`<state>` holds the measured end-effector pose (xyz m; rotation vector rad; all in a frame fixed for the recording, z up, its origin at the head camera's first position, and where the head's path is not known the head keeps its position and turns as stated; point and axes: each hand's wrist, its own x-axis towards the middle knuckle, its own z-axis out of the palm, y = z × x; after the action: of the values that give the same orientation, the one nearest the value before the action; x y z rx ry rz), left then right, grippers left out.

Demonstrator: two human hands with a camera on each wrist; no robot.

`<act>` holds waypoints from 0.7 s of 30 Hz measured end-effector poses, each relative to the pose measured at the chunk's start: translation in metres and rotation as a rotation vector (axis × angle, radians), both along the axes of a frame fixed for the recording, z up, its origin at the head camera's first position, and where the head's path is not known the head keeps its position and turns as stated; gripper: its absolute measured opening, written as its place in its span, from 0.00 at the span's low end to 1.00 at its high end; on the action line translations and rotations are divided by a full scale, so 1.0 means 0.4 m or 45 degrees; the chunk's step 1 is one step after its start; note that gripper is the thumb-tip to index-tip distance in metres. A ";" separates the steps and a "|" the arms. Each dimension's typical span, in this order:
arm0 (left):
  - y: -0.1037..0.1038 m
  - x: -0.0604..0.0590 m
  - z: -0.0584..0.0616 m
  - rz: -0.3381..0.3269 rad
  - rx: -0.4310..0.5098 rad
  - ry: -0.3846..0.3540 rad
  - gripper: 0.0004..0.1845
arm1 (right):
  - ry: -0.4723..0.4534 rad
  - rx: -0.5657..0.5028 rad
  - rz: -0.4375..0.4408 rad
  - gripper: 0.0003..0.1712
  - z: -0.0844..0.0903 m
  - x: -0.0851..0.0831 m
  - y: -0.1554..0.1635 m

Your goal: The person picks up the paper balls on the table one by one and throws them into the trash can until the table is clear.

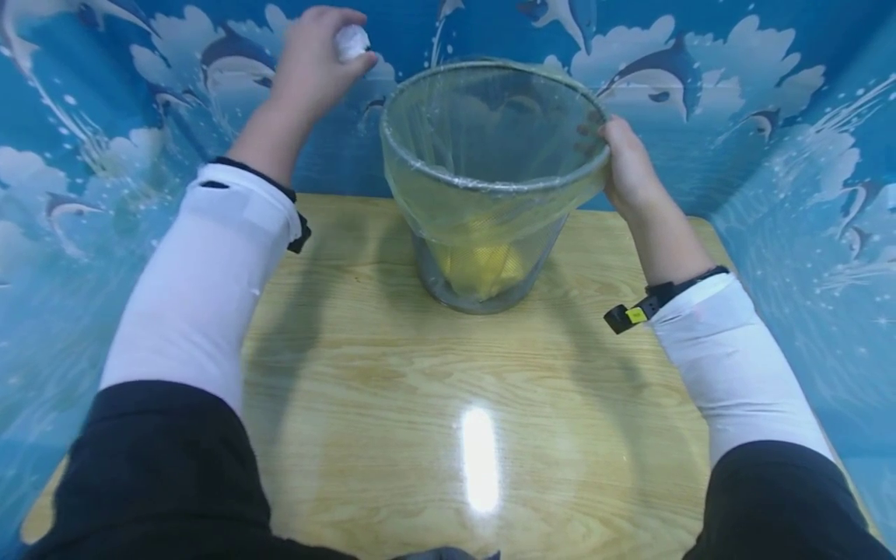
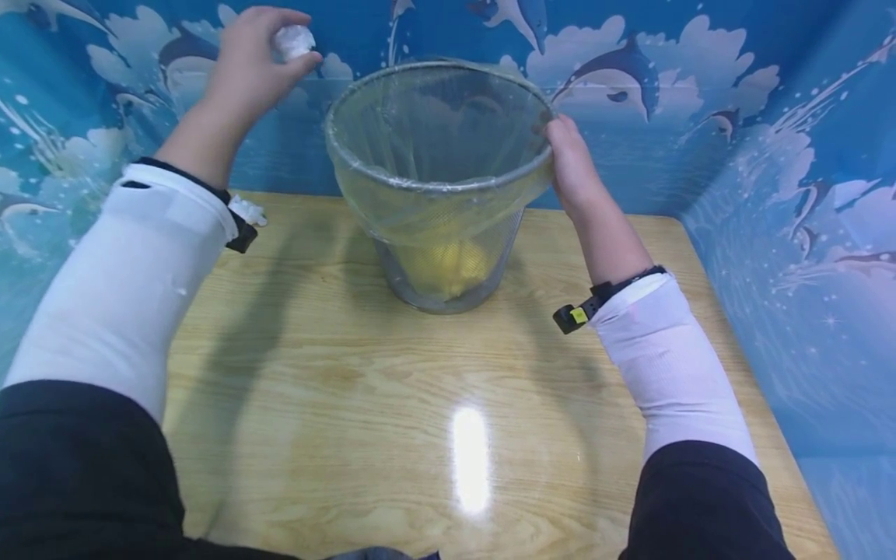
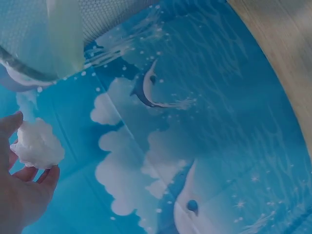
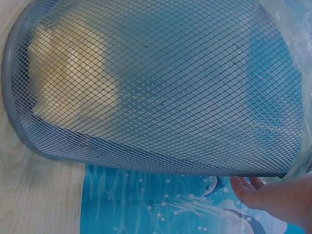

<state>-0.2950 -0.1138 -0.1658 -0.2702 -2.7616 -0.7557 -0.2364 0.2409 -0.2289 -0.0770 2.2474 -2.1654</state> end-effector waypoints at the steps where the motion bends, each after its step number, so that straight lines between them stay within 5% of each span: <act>1: 0.007 0.004 0.003 -0.017 -0.015 0.008 0.29 | -0.001 0.001 -0.001 0.30 0.000 0.000 0.000; 10: 0.070 0.037 0.012 -0.193 -0.115 0.094 0.28 | -0.007 0.015 -0.012 0.30 -0.002 0.003 0.000; 21: 0.120 0.057 0.019 -0.335 -0.166 0.069 0.30 | -0.004 0.029 -0.012 0.31 0.000 0.004 -0.003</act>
<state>-0.2722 -0.0659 -0.1583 -0.6807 -2.7591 -0.6168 -0.2350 0.2398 -0.2288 -0.0627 2.2743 -2.1427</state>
